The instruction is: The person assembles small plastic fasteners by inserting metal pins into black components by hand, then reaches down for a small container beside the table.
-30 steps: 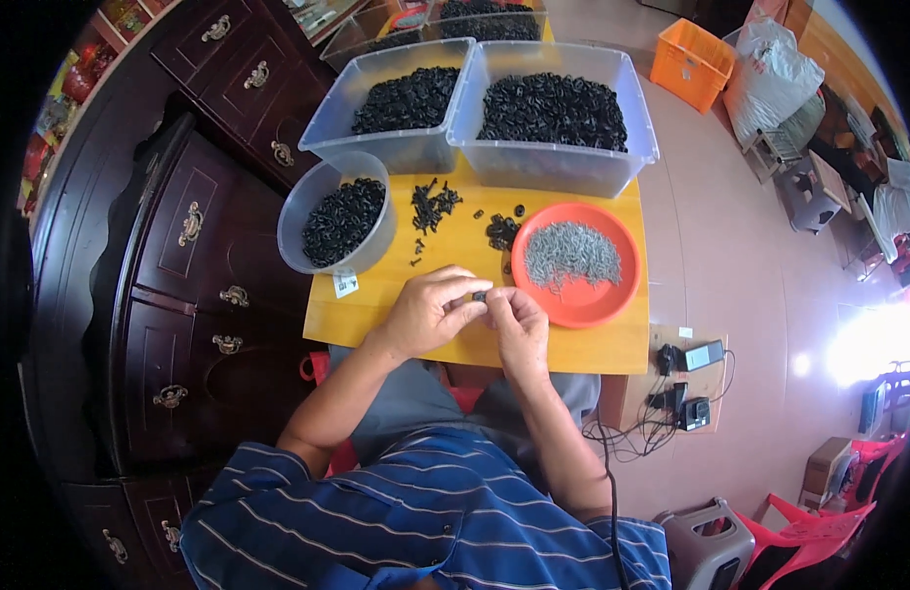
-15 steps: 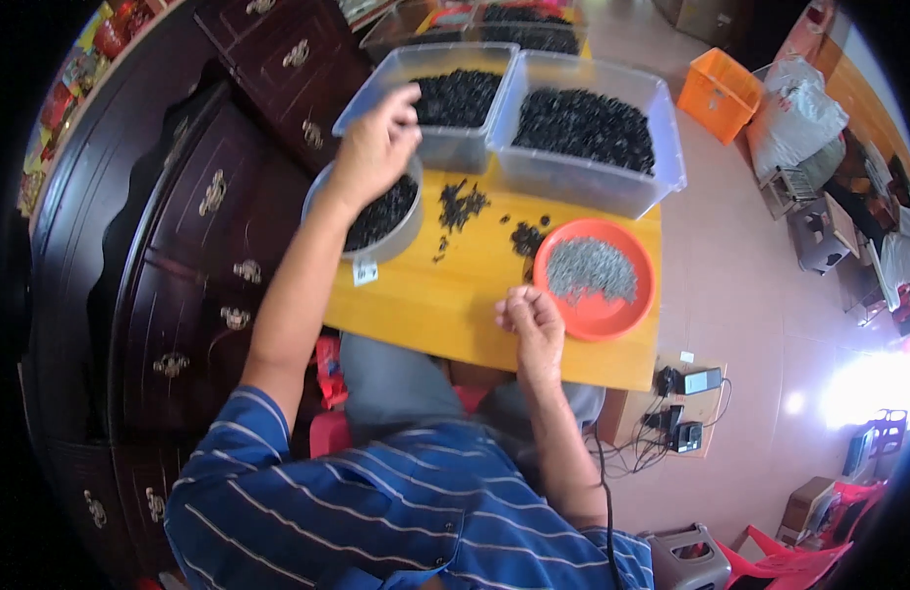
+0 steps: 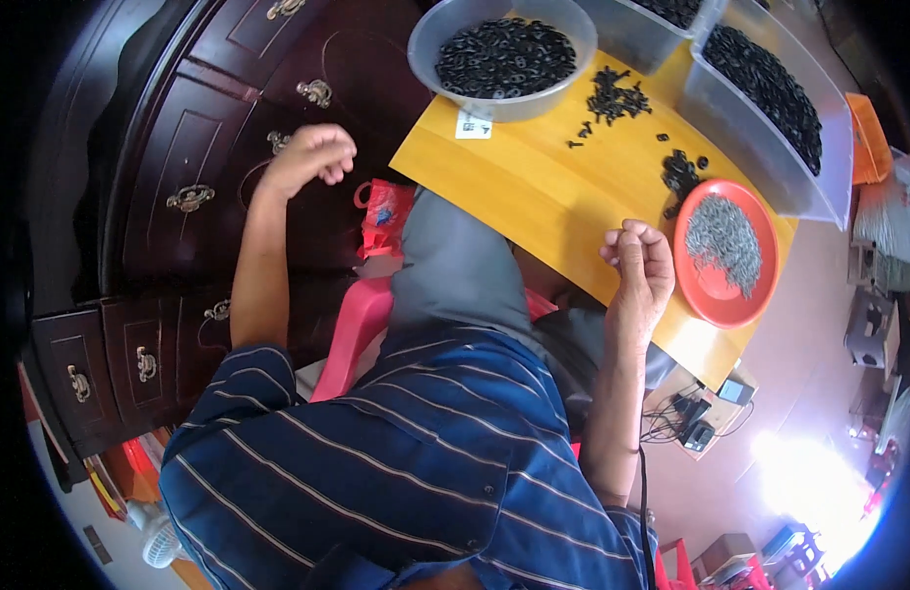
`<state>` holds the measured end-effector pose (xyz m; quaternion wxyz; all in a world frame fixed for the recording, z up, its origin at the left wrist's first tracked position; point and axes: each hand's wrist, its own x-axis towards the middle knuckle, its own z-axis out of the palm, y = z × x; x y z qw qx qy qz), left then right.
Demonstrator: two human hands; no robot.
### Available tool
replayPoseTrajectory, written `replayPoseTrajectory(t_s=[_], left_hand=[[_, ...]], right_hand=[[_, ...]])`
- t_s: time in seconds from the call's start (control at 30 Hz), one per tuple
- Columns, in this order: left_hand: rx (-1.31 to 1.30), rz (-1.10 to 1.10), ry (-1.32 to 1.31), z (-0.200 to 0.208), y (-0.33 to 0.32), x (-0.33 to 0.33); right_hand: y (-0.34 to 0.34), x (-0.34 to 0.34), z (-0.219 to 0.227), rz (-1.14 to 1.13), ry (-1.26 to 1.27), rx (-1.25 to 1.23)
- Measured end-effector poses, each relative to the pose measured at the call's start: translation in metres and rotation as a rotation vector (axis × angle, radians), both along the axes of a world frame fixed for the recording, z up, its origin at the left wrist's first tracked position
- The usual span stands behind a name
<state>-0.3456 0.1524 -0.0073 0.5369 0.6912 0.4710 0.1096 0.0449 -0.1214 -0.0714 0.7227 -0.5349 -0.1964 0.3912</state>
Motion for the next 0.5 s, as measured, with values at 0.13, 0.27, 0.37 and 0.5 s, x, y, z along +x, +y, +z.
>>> replayPoseTrajectory(t_s=[0.13, 0.27, 0.37, 0.5], left_hand=[[-0.267, 0.195, 0.282, -0.134, -0.013, -0.084], [-0.309, 0.429, 0.334, -0.279, -0.031, -0.135], [-0.003, 0.485, 0.577, -0.35, -0.041, -0.18], [0.307, 0.469, 0.635, -0.392, -0.034, -0.144]], right_hand=[[0.004, -0.015, -0.006, 0.052, -0.059, -0.09], [0.013, -0.031, -0.009, 0.056, -0.145, -0.124], [0.021, -0.034, -0.015, 0.086, -0.202, -0.17], [0.024, -0.034, -0.014, 0.008, -0.276, -0.249]])
